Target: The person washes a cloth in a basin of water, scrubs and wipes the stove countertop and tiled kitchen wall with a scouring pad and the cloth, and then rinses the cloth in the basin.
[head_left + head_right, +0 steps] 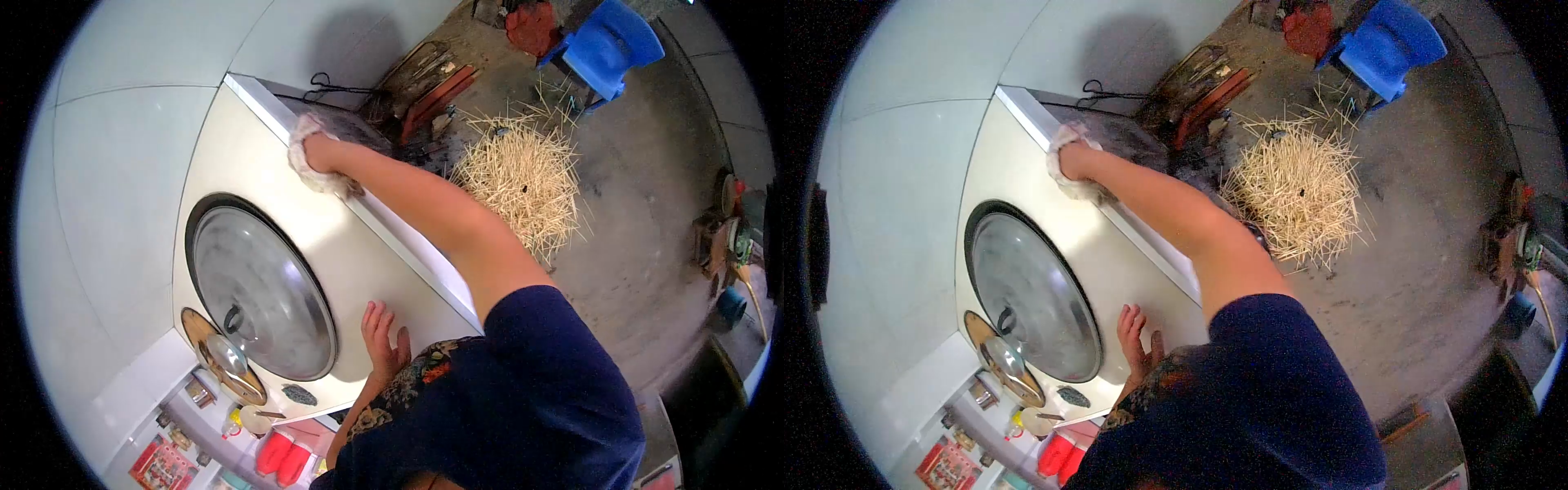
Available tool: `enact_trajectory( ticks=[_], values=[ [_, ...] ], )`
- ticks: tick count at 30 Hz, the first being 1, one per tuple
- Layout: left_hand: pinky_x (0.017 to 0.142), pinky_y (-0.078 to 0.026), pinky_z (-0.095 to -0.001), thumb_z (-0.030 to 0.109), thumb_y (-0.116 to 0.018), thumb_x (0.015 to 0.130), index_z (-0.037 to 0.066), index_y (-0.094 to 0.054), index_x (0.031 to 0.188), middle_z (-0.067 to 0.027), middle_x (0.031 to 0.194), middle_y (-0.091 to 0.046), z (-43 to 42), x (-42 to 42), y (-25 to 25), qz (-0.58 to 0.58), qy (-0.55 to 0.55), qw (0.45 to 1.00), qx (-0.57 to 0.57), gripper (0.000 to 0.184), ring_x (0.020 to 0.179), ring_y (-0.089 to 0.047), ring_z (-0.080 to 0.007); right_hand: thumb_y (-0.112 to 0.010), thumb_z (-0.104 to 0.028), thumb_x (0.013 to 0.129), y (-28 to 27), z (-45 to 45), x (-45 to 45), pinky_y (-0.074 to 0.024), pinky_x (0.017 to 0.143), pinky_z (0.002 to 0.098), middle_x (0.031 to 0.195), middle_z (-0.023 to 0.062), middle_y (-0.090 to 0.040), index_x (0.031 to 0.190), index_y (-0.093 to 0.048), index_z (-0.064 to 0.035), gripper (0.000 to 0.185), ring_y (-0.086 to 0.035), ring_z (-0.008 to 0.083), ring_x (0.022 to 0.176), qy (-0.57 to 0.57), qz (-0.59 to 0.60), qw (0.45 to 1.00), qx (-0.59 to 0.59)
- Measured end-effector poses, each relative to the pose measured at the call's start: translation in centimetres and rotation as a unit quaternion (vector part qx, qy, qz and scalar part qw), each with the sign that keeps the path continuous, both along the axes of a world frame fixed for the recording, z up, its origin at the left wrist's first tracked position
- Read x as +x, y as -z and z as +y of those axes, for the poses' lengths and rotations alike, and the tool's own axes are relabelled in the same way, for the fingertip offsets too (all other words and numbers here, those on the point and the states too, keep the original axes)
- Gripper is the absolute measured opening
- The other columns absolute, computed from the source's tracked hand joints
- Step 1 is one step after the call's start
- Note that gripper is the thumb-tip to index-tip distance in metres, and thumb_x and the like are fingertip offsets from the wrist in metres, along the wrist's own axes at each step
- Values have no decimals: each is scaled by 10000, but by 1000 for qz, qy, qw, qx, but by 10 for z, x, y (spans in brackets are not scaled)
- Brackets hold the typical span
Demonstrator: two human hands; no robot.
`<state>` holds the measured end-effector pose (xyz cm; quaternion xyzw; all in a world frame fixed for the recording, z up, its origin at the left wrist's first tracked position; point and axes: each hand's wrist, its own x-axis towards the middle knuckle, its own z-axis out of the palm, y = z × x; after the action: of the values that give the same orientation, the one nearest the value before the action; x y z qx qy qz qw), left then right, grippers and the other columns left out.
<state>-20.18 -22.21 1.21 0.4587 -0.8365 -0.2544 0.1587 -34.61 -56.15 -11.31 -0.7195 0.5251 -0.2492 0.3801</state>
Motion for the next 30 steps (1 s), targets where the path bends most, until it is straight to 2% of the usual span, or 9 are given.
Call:
enact_trajectory(
  ticks=[5, 8, 9, 10, 14, 19, 23, 26, 30],
  values=[
    [1035, -321, -482, -16, -595, 761, -12, -467, 1197, -209, 1284, -475, -12, -11, -13, -29, -4, 1000, 3, 455, 1246, -407, -410, -554, -130, 745, 4, 20, 7, -390, 977, 448, 1249, 316, -487, 1052, -609, 72, 371, -510, 399, 1133, 125, -200, 970, 61],
    [1047, -321, -458, -1, -554, 799, -37, -440, 1221, -212, 1300, -458, -29, -11, -17, -24, -28, 999, 6, 438, 1263, -394, -392, -512, -69, 770, 5, 109, 3, -291, 1070, 436, 1313, 326, -423, 1236, -466, 93, 496, -399, 430, 1243, 212, -338, 905, -147],
    [1055, -320, -446, -4, -530, 815, -48, -419, 1240, -215, 1318, -440, -35, -10, -16, -13, -38, 999, 13, 442, 1277, -381, -382, -510, -45, 787, 12, 145, -7, -249, 1099, 418, 1365, 307, -372, 1301, -392, 83, 544, -318, 413, 1310, 136, -302, 942, -55],
    [1064, -319, -434, -8, -506, 831, -58, -398, 1260, -218, 1336, -421, -41, -10, -15, 0, -48, 999, 20, 445, 1291, -369, -371, -574, -234, 849, -36, 179, -45, -175, 1128, 385, 1487, 251, -206, 1445, -177, 8, 756, -195, 362, 1385, 77, -323, 942, 40],
    [1066, -322, -409, 2, -497, 850, -67, -364, 1293, -220, 1351, -394, -67, -17, -14, 24, -50, 998, 16, 467, 1297, -367, -339, -602, -155, 772, -35, 289, -51, -273, 1076, 420, 1364, 277, -343, 1294, -408, 26, 585, -340, 434, 1263, 163, -325, 931, -4],
    [1050, -347, -419, 23, -556, 824, -42, -421, 1258, -224, 1330, -414, -72, -13, 22, 61, -75, 994, 40, 459, 1265, -390, -372, -644, -160, 695, -42, 327, -64, -280, 1066, 428, 1251, 245, -455, 1190, -509, -7, 535, -364, 410, 1243, 87, -227, 970, 28],
    [1049, -325, -449, 25, -569, 792, -36, -425, 1250, -238, 1339, -400, -68, -5, 33, 31, -50, 998, 11, 484, 1262, -382, -395, -646, -152, 680, -54, 269, -62, -319, 997, 459, 1143, 223, -512, 1088, -557, -16, 440, -438, 404, 1140, 89, -99, 986, -100],
    [1052, -304, -473, 55, -595, 760, -38, -448, 1209, -247, 1333, -403, -66, -4, 32, 27, -46, 999, 2, 481, 1247, -385, -423, -619, -165, 700, -44, 186, -43, -274, 1049, 480, 1221, 247, -490, 1137, -547, -10, 469, -418, 425, 1185, 89, -210, 971, -72],
    [1045, -297, -521, 91, -631, 726, -37, -475, 1167, -245, 1318, -415, -65, 3, 39, 6, -21, 999, -27, 485, 1237, -392, -438, -555, -139, 732, -26, 65, -16, -319, 1006, 472, 1126, 255, -539, 1078, -593, 18, 381, -456, 424, 1102, 93, -114, 981, -125]
  ],
)
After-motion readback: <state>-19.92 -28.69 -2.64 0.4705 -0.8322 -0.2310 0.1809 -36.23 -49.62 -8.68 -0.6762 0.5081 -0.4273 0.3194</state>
